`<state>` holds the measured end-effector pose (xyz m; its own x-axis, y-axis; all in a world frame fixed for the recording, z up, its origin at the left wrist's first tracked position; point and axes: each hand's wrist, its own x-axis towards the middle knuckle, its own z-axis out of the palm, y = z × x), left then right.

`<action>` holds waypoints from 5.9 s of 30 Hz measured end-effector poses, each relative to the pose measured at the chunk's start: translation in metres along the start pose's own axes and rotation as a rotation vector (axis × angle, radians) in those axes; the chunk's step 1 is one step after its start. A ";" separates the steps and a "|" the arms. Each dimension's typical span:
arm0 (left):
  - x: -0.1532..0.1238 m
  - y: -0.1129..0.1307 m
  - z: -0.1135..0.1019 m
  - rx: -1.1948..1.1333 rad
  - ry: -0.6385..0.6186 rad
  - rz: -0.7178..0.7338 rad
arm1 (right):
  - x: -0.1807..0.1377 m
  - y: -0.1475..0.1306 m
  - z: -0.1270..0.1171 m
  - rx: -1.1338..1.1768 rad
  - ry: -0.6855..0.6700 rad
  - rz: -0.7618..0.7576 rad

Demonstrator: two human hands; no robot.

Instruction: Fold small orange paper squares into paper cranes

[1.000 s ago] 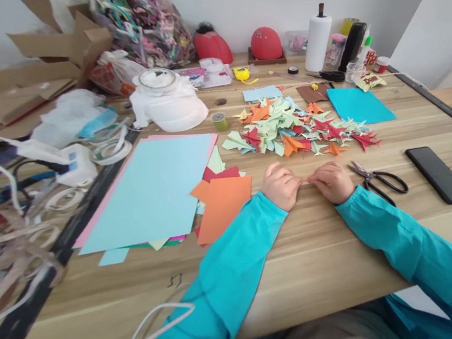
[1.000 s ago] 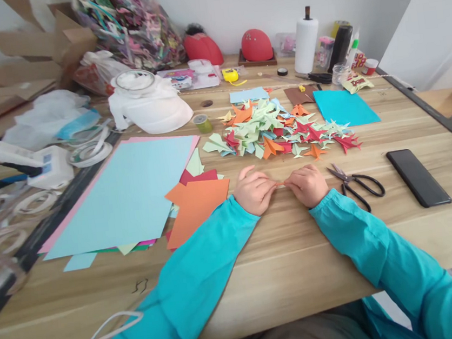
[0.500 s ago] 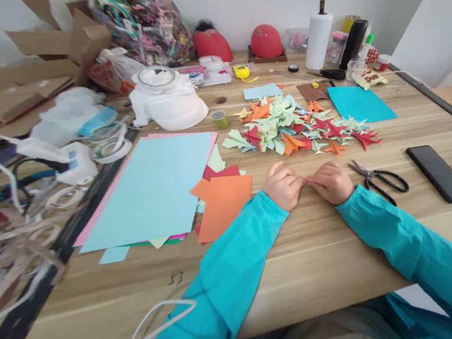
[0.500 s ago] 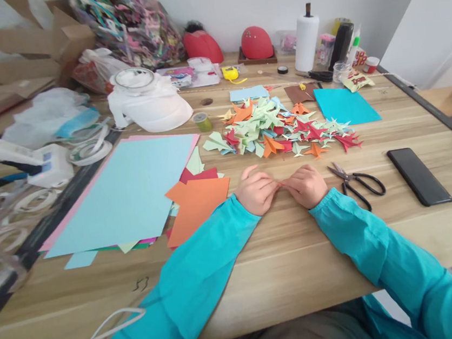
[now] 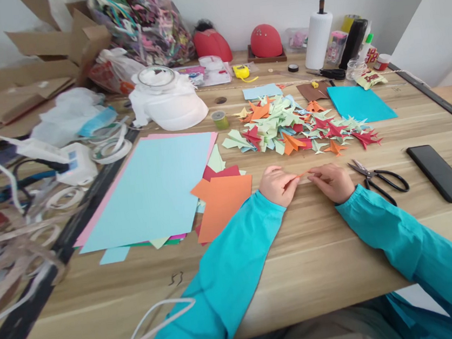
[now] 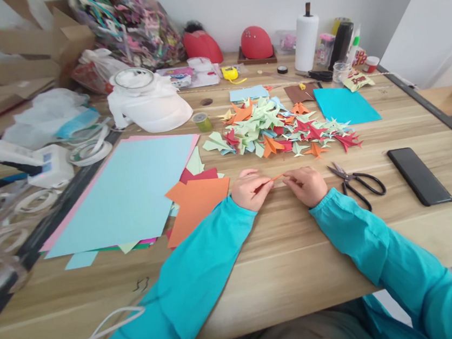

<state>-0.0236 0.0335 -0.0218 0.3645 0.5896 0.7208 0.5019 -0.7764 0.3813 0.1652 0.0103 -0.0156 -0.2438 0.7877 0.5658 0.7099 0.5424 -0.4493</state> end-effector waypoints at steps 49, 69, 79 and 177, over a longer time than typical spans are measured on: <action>0.004 0.012 -0.002 0.009 -0.155 0.044 | -0.002 -0.008 0.000 0.484 -0.182 0.203; 0.003 0.007 -0.003 0.106 -0.096 -0.004 | 0.001 -0.013 -0.007 0.279 -0.025 0.183; 0.002 0.008 -0.004 0.171 -0.118 0.110 | 0.001 -0.014 -0.003 0.142 -0.059 -0.091; 0.003 0.008 0.000 -0.154 -0.073 0.018 | 0.002 -0.009 -0.009 -0.155 0.031 -0.361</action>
<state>-0.0184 0.0287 -0.0170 0.4312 0.5857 0.6863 0.3707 -0.8085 0.4571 0.1641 0.0042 -0.0040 -0.4778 0.5439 0.6899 0.6738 0.7308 -0.1095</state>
